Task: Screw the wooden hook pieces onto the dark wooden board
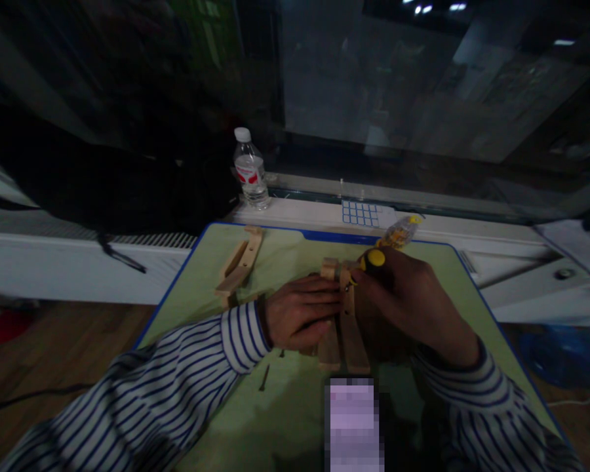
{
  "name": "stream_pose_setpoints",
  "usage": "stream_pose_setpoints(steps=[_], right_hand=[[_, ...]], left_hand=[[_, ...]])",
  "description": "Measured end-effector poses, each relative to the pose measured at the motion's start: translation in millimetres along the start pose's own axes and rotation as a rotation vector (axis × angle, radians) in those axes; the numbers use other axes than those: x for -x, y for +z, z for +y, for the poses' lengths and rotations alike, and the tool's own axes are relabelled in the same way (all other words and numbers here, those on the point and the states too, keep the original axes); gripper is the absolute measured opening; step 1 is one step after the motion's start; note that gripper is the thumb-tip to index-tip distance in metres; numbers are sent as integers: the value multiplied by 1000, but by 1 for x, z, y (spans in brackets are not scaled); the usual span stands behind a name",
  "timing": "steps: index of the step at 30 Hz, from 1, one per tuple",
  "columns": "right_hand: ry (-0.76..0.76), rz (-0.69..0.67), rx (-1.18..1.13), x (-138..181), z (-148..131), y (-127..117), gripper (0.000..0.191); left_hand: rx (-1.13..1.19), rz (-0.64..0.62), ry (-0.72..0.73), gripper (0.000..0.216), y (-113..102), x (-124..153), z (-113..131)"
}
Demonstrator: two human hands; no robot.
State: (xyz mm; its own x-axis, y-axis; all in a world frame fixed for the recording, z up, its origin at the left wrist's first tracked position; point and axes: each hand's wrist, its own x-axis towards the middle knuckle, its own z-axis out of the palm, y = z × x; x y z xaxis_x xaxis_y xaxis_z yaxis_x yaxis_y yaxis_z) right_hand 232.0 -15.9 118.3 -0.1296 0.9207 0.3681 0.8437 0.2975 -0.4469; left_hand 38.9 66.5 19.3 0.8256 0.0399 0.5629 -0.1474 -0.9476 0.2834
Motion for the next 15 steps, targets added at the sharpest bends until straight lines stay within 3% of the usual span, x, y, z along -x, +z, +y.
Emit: stream_pose_setpoints(steps=[15], right_hand=[[15,-16,34,0,0,0,18]], left_hand=[[-9,12,1,39,-1,-1,1]])
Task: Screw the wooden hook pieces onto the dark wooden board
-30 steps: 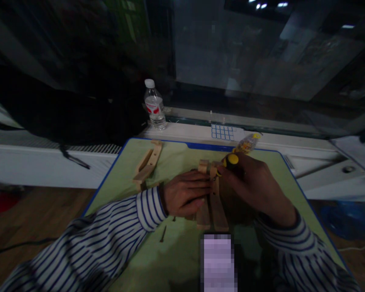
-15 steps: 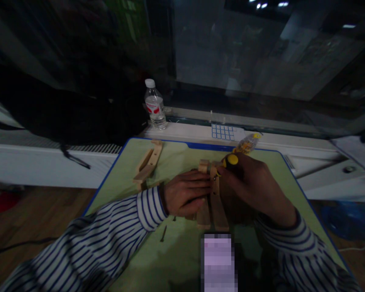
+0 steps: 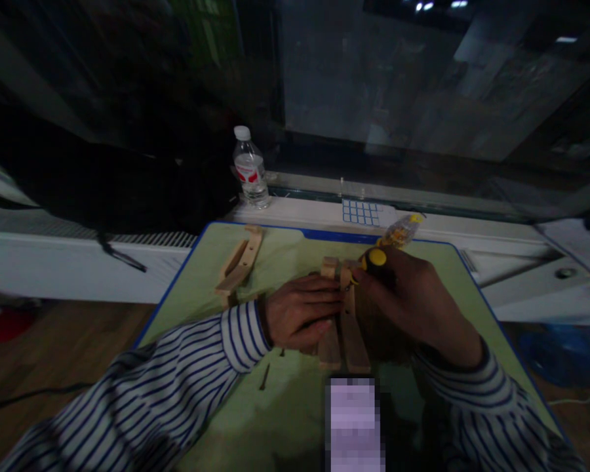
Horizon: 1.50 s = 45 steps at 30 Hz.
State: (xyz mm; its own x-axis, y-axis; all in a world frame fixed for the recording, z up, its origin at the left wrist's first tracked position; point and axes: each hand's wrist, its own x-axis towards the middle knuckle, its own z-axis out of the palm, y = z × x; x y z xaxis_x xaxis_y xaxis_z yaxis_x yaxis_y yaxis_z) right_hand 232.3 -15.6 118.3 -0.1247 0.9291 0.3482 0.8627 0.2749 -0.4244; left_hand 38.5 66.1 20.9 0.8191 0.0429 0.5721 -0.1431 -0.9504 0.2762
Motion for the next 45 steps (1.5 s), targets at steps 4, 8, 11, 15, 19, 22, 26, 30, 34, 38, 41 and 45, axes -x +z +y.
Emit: stream_pose_setpoints(steps=[4,8,11,15,19,22,26,30,34,38,41,45], right_hand=[[-1,-8,-8,0,-1,0,17],[-12,-13,-5,1,-1,0,15],[-27,-8,7,1,-1,-1,14],[-35,-2,-2,2,-2,-1,12],[-53,4,0,2,-1,-1,10],[-71,8,17,1,-1,-1,9],[-76,-9,18,1,-1,-3,11],[-80,-24,23,2,-2,-5,15],[-57,-41,22,3,-3,-7,18],[-46,-53,35,3,-3,-9,18],[-54,-54,57,3,-4,-11,17],[-42,-71,73,3,-3,-14,16]], left_hand=[[-19,-3,-3,38,0,0,1],[2,-6,3,39,-1,-1,1],[7,0,7,38,0,-1,0],[3,7,15,39,0,-1,0],[-2,-9,5,39,0,0,0],[-6,-21,-6,39,0,0,0],[-5,-37,-1,40,-1,-1,0],[-4,-36,-12,39,-1,-1,0],[-6,-15,-6,38,-1,-1,1],[-10,-28,-5,39,-2,-2,2],[-9,-34,-2,40,-2,-2,2],[-4,-17,-2,39,-1,-2,1]])
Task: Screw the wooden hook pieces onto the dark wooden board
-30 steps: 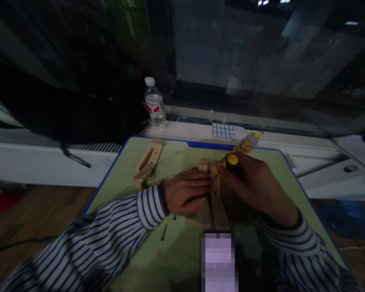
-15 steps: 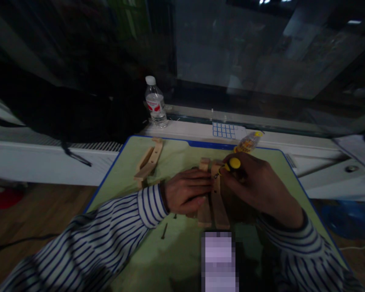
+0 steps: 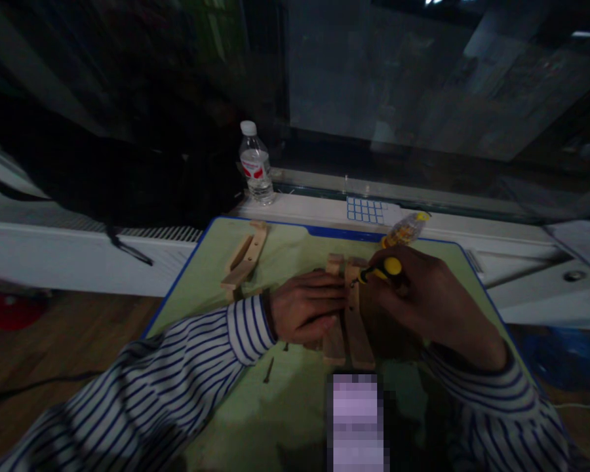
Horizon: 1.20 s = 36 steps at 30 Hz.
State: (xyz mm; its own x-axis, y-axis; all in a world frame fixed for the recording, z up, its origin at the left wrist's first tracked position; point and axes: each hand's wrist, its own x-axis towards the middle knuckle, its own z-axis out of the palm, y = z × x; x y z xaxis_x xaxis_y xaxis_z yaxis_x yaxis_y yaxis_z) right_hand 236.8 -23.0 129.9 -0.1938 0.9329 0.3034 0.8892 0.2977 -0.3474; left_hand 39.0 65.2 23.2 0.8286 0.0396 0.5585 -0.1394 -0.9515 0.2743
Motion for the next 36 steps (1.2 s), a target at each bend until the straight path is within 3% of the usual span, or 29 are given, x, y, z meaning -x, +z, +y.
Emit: stream_pose_setpoints(steps=[11,21,36], right_hand=[[-2,-29,-7,-1,6,-2,11],[44,0,-80,2,5,-4,22],[40,-14,-84,2,5,-5,21]], left_hand=[[1,13,-10,37,0,0,1],[-1,13,-6,39,1,0,0],[23,-4,-17,40,1,0,0]])
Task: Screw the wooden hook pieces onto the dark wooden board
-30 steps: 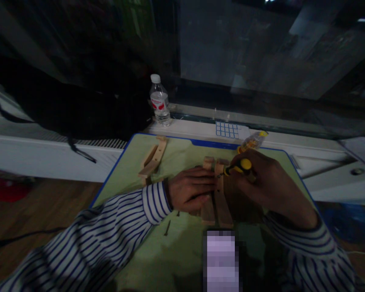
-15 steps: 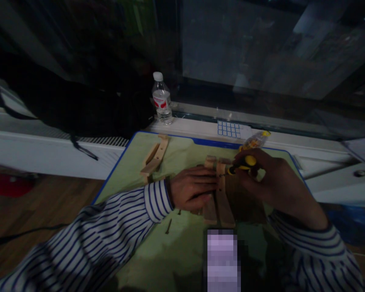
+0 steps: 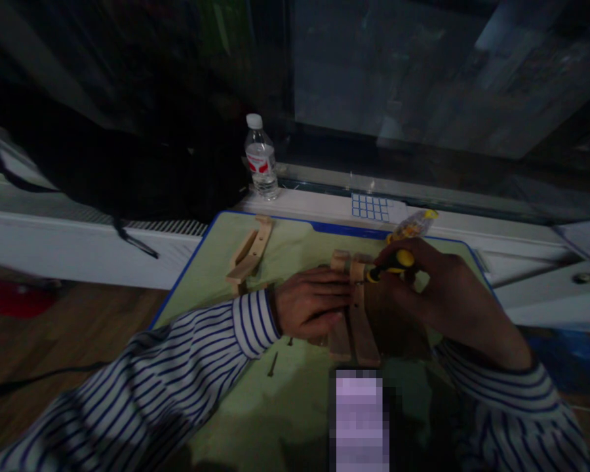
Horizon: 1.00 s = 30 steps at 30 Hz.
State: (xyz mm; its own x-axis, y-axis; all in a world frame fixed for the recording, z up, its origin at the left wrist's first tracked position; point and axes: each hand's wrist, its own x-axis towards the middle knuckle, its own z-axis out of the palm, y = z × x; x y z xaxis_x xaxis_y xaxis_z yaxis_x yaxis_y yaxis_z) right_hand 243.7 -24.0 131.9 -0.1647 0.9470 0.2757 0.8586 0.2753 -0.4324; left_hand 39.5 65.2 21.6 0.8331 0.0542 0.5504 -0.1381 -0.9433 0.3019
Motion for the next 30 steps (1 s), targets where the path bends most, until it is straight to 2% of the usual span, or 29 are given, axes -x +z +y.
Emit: stream_pose_setpoints(steps=[12,30], right_hand=[[-33,61,110,1,3,4,19],[-31,103,104,-2,4,9,20]], left_hand=[[-21,32,17,38,0,0,1],[-15,31,14,38,-2,-2,2]])
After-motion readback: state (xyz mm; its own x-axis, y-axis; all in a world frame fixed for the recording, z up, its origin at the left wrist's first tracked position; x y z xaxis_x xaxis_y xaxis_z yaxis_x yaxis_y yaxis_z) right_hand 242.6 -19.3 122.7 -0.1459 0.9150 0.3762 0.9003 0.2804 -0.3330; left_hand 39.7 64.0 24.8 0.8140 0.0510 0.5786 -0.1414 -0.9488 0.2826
